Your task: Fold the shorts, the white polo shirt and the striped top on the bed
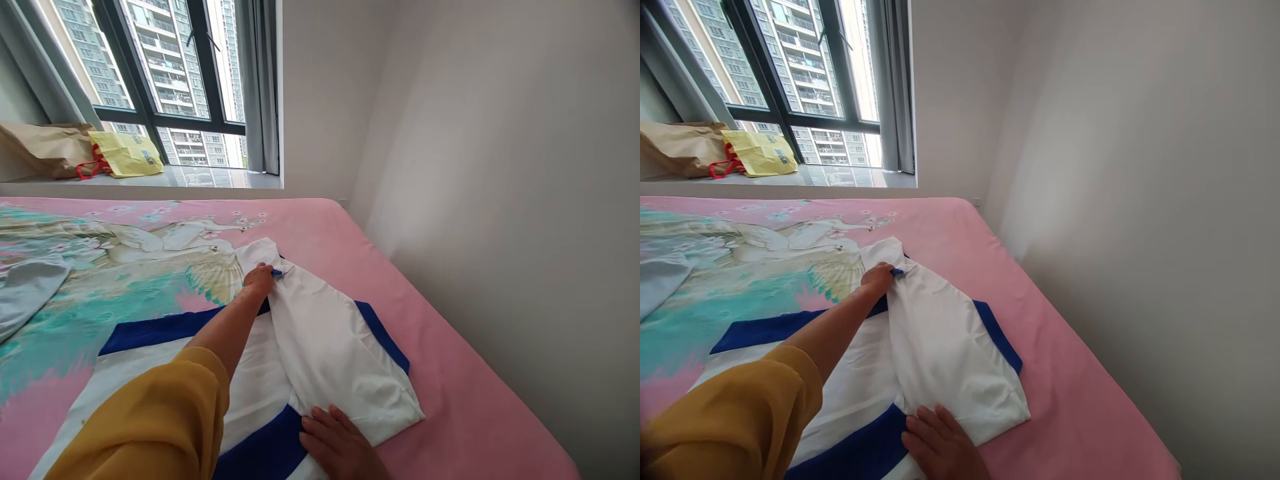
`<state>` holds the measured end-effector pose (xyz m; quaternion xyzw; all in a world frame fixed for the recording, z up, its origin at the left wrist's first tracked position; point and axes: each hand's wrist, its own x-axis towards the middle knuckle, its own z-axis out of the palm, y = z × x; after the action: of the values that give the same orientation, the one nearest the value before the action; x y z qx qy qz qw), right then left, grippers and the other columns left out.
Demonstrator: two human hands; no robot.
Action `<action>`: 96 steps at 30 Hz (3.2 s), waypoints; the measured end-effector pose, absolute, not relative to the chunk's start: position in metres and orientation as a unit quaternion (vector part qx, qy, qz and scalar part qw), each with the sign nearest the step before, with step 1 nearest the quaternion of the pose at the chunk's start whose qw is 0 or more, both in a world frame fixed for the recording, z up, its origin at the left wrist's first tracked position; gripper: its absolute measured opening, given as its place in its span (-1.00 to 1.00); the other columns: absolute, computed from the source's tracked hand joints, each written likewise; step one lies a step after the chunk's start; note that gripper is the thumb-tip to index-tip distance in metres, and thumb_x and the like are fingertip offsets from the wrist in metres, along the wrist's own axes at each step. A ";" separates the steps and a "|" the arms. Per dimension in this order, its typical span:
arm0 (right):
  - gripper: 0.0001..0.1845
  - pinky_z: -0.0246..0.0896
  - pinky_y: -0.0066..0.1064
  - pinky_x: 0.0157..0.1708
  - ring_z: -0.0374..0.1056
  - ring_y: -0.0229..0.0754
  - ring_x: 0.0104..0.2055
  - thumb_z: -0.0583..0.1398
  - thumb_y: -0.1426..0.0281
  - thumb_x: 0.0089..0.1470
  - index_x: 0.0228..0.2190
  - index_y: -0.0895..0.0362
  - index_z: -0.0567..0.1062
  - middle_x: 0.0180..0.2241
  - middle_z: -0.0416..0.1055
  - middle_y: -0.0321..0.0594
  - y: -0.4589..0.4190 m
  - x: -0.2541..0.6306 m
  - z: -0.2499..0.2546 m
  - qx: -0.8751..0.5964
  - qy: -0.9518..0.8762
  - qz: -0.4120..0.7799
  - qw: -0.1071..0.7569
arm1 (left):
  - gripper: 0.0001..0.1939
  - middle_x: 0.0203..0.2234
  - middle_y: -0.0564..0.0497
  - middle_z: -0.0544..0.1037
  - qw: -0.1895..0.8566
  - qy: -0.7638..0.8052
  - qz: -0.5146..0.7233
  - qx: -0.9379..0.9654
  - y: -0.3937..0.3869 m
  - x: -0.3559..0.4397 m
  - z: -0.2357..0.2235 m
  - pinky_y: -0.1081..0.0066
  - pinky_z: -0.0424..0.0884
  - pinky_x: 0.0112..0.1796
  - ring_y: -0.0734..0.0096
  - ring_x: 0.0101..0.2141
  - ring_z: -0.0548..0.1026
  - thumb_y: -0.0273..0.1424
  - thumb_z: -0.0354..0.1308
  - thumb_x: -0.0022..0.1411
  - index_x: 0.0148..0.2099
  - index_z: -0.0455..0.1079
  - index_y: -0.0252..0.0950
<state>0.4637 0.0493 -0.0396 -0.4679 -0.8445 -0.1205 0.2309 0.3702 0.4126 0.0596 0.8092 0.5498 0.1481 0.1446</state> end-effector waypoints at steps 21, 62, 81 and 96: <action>-0.38 -0.37 -0.15 0.30 -0.22 -0.16 0.33 -0.02 0.15 0.21 0.23 0.09 0.07 0.28 -0.04 -0.23 0.011 0.440 0.011 -0.546 -0.811 0.117 0.173 | -0.75 -0.23 0.04 0.58 0.118 0.185 0.284 0.933 0.132 0.237 0.333 0.38 0.38 -0.13 0.36 -0.21 0.50 -0.37 0.03 0.17 -0.14 0.46 -0.20; -0.52 -0.09 0.09 0.20 0.06 0.15 0.22 -0.02 0.30 0.14 0.06 0.12 0.38 0.11 0.29 -0.07 0.012 0.437 -0.052 -0.687 -0.697 0.015 0.203 | -0.61 0.02 0.08 0.44 0.234 0.626 0.366 0.647 0.110 0.022 0.047 0.36 0.23 0.12 0.36 0.05 0.37 -0.45 -0.06 0.01 -0.11 0.42 -0.18; -0.40 -0.17 -0.02 0.25 -0.09 0.11 0.29 0.03 0.26 0.09 0.13 0.26 0.28 0.19 0.15 -0.03 0.014 0.432 -0.042 -0.715 -0.667 -0.020 0.209 | -0.46 0.12 -0.11 0.29 0.156 0.661 0.271 0.682 0.097 0.016 0.023 0.28 0.11 0.19 0.20 0.15 0.23 -0.57 0.00 -0.07 0.02 0.38 -0.28; -0.47 -0.32 -0.02 0.24 -0.06 0.00 0.28 -0.08 0.18 0.23 0.16 0.06 0.23 0.18 0.19 -0.13 0.012 0.451 0.004 -0.705 -0.697 0.032 0.128 | -0.51 0.27 -0.01 0.09 -0.025 0.523 0.142 0.840 0.057 0.072 -0.009 -0.07 -0.17 0.19 0.14 0.27 -0.03 -0.28 -0.16 0.28 0.24 0.17 -0.12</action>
<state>0.4508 0.0117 0.0039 -0.7052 -0.6966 0.0320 0.1278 0.0719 0.0572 -0.0092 0.8398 0.5234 0.1422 -0.0252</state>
